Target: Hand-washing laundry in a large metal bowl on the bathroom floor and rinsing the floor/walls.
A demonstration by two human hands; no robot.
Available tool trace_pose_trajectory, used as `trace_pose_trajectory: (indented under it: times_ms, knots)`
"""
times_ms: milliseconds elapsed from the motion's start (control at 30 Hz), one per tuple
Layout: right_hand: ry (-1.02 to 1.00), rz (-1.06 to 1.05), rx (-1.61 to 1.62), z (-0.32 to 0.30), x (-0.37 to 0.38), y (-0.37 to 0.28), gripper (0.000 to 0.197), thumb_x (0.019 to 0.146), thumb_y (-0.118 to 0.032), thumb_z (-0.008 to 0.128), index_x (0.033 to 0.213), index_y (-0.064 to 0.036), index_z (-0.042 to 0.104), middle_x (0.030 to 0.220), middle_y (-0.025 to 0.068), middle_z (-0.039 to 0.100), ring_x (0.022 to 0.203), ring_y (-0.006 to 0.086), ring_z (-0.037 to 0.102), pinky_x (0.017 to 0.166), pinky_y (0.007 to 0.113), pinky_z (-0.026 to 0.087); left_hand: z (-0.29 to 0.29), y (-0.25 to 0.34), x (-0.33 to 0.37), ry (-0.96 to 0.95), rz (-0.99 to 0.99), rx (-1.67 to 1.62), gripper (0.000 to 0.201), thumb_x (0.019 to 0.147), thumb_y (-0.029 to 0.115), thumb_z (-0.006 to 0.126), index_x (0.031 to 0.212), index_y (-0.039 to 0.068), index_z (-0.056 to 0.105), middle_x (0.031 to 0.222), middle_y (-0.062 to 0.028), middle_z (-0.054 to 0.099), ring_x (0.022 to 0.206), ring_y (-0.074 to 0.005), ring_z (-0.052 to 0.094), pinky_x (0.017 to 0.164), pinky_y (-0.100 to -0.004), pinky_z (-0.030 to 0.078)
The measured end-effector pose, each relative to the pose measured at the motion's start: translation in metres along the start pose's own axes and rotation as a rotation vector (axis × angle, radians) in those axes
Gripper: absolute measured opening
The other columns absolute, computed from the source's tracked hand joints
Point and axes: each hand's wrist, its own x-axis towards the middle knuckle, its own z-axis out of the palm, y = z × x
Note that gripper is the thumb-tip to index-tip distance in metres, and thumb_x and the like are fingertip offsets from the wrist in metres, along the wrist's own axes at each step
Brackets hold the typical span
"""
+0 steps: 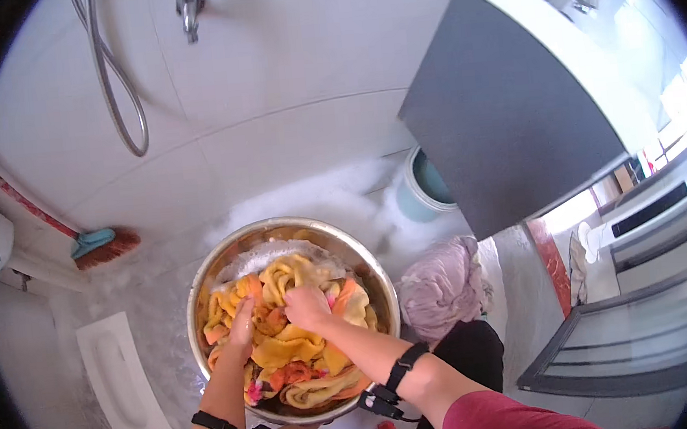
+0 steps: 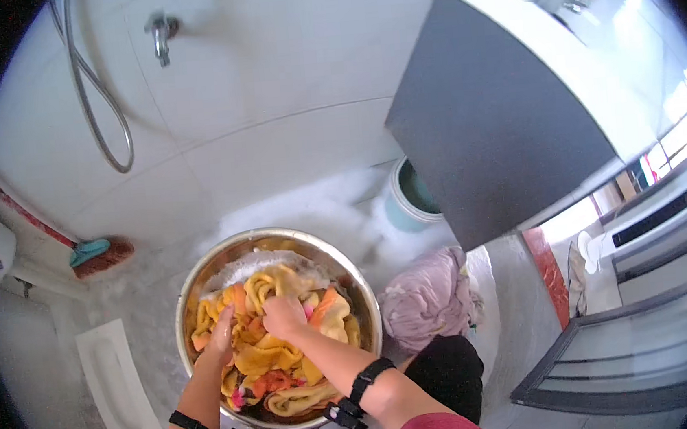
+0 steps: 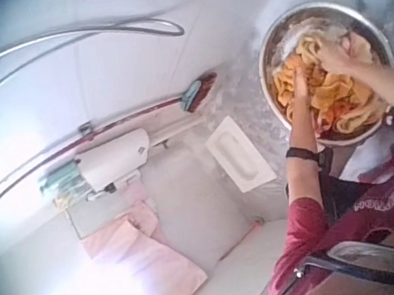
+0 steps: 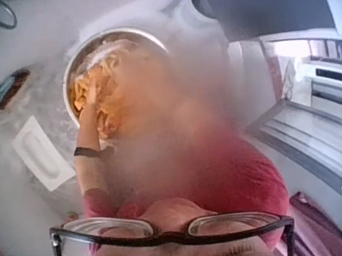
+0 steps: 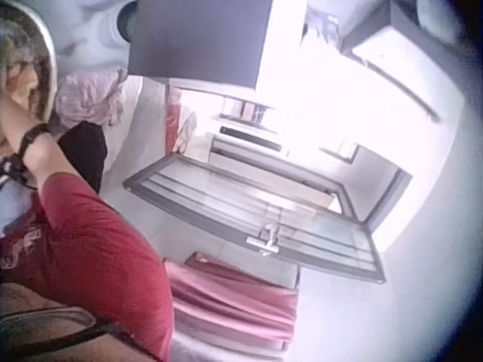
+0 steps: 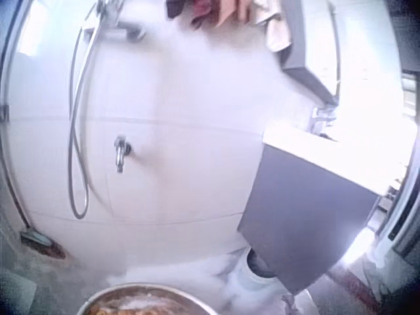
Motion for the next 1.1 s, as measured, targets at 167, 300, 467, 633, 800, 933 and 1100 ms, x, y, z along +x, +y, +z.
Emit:
trace_pose_trajectory:
  times_ms: [167, 300, 467, 633, 800, 933, 1100]
  knots:
    - [0.111, 0.028, 0.192, -0.024, -0.108, -0.041, 0.009, 0.076, -0.010, 0.062, 0.083, -0.0053, 0.065, 0.083, 0.0192, 0.067, 0.086, 0.0389, 0.065, 0.076, 0.048, 0.050, 0.054, 0.012, -0.072, -0.095, 0.139, 0.519, 0.095, 0.084, 0.053, 0.066, 0.153, 0.008, 0.021, 0.140, -0.0231, 0.046, 0.123, -0.0315, 0.052, 0.102, -0.0383, 0.042]
    - [0.219, -0.030, 0.363, -0.012, -0.170, -0.036, 0.006, 0.075, -0.009, 0.063, 0.080, -0.0061, 0.064, 0.075, 0.0178, 0.065, 0.078, 0.0393, 0.065, 0.071, 0.048, 0.050, 0.093, -0.010, -0.096, 0.068, -0.057, 0.555, 0.110, 0.075, 0.050, 0.077, 0.154, 0.008, 0.012, 0.139, -0.0269, 0.044, 0.116, -0.0339, 0.057, 0.100, -0.0379, 0.044]
    - [0.253, -0.194, 0.465, -0.004, -0.225, -0.037, 0.010, 0.072, -0.007, 0.064, 0.069, -0.0073, 0.054, 0.066, 0.0179, 0.059, 0.067, 0.0418, 0.061, 0.059, 0.048, 0.047, 0.076, -0.057, -0.100, 0.625, 0.345, 0.916, 0.094, 0.059, 0.038, 0.086, 0.131, 0.006, 0.037, 0.122, -0.0235, 0.046, 0.120, -0.0380, 0.048, 0.101, -0.0426, 0.043]
    - [0.136, -0.392, 0.481, 0.012, -0.253, -0.001, 0.013, 0.071, -0.010, 0.066, 0.072, -0.0051, 0.054, 0.063, 0.0154, 0.057, 0.064, 0.0370, 0.061, 0.059, 0.045, 0.047, 0.067, -0.075, -0.122, 0.374, 0.434, 1.087, 0.071, 0.065, 0.033, 0.079, 0.123, 0.004, 0.049, 0.114, -0.0262, 0.058, 0.108, -0.0418, 0.058, 0.093, -0.0465, 0.048]
    - [-0.111, -0.188, 0.479, -0.001, -0.254, 0.042, 0.015, 0.076, -0.016, 0.069, 0.080, -0.0043, 0.060, 0.072, 0.0106, 0.063, 0.068, 0.0267, 0.064, 0.064, 0.038, 0.050, 0.073, -0.094, -0.141, 0.371, 0.513, 0.951, 0.063, 0.066, 0.029, 0.078, 0.119, 0.003, 0.056, 0.108, -0.0222, 0.065, 0.103, -0.0408, 0.062, 0.088, -0.0472, 0.050]
    - [-0.084, -0.008, 0.440, -0.058, -0.185, 0.058, 0.024, 0.080, -0.024, 0.072, 0.092, -0.0044, 0.065, 0.086, 0.0094, 0.069, 0.079, 0.0206, 0.066, 0.071, 0.035, 0.051, 0.054, -0.117, -0.140, 0.485, 0.632, 0.862, 0.060, 0.068, 0.023, 0.077, 0.119, 0.001, 0.054, 0.109, -0.0243, 0.063, 0.103, -0.0441, 0.059, 0.090, -0.0484, 0.048]
    - [0.231, 0.337, 0.555, -0.204, -0.065, 0.142, 0.040, 0.084, -0.032, 0.066, 0.112, -0.0036, 0.063, 0.102, 0.0141, 0.068, 0.087, 0.0254, 0.067, 0.077, 0.038, 0.055, 0.067, -0.132, -0.100, 0.647, 0.559, 0.894, 0.062, 0.070, 0.019, 0.076, 0.116, -0.004, 0.042, 0.111, -0.0275, 0.050, 0.107, -0.0483, 0.048, 0.092, -0.0513, 0.041]
